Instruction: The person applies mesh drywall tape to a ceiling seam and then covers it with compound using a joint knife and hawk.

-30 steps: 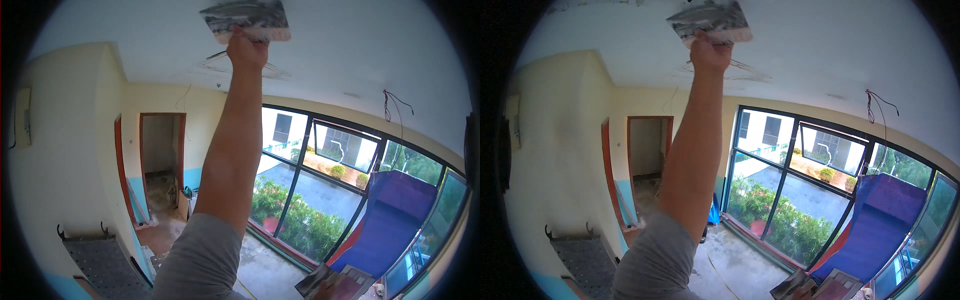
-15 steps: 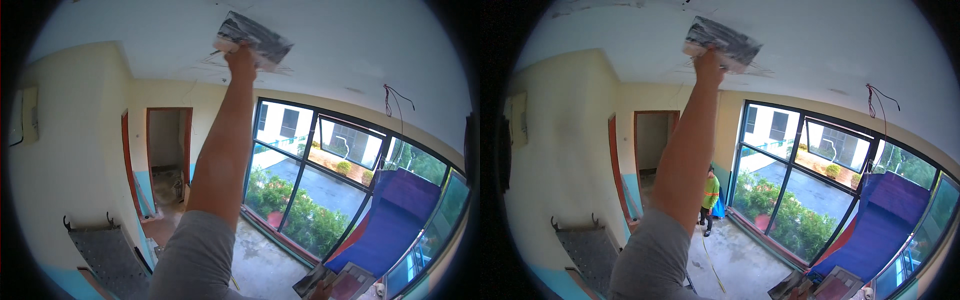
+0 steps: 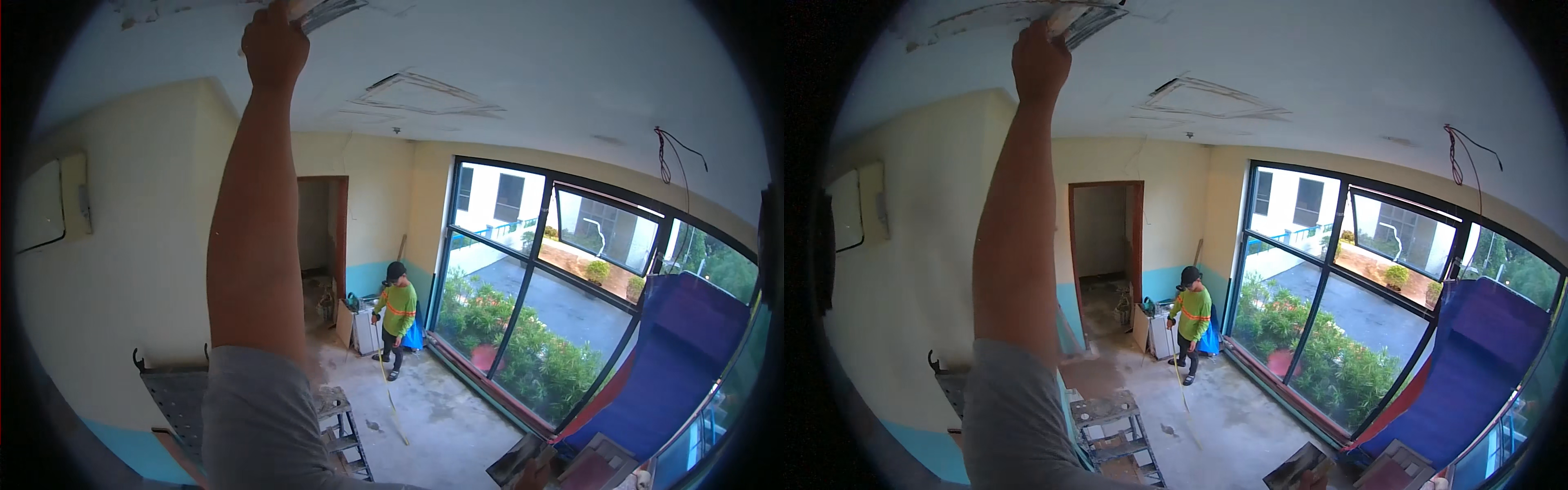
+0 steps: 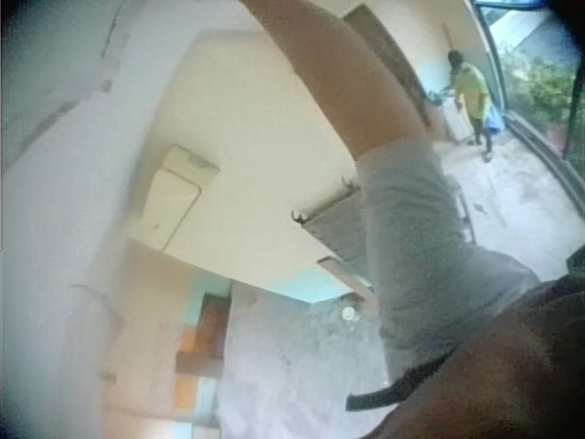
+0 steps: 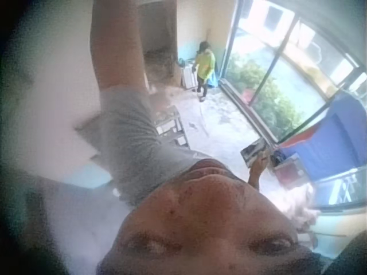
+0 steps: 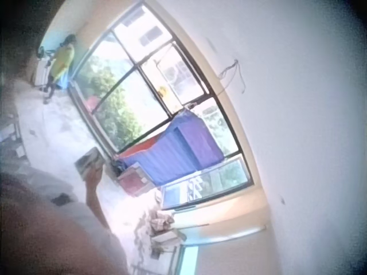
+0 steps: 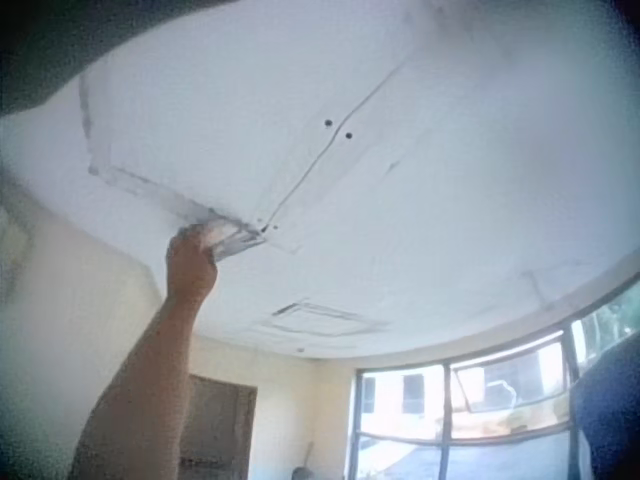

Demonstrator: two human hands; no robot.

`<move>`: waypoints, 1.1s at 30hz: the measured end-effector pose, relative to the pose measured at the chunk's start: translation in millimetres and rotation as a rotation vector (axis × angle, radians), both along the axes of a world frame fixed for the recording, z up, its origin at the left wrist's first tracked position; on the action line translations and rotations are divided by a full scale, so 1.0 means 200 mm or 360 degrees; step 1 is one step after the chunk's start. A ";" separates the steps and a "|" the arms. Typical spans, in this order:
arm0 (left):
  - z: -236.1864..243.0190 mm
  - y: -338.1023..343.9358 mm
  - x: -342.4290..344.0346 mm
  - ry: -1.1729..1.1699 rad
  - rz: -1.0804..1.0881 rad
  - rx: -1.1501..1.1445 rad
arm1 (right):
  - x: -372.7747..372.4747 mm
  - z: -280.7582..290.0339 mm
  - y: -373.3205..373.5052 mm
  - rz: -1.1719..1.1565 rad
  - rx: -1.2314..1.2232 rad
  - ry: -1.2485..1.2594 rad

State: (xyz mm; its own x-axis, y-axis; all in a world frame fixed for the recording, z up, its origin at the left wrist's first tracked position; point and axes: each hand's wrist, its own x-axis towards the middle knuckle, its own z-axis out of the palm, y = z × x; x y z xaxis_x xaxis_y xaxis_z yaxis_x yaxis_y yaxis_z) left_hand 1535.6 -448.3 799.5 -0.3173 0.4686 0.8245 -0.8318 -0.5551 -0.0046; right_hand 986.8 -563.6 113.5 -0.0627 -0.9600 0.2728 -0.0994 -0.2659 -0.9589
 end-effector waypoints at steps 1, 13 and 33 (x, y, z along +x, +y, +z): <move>0.01 0.03 -0.05 -0.0004 0.0007 0.0003 | 0.02 -0.03 -0.03 0.0007 0.0003 -0.0004; -0.10 0.06 -0.05 -0.0364 -0.0360 -0.0209 | 0.15 -0.19 -0.12 -0.0149 0.0081 0.0158; -2.75 -1.30 0.14 0.0898 -0.0945 0.1518 | -0.43 -0.55 0.38 -0.0615 0.0892 0.0594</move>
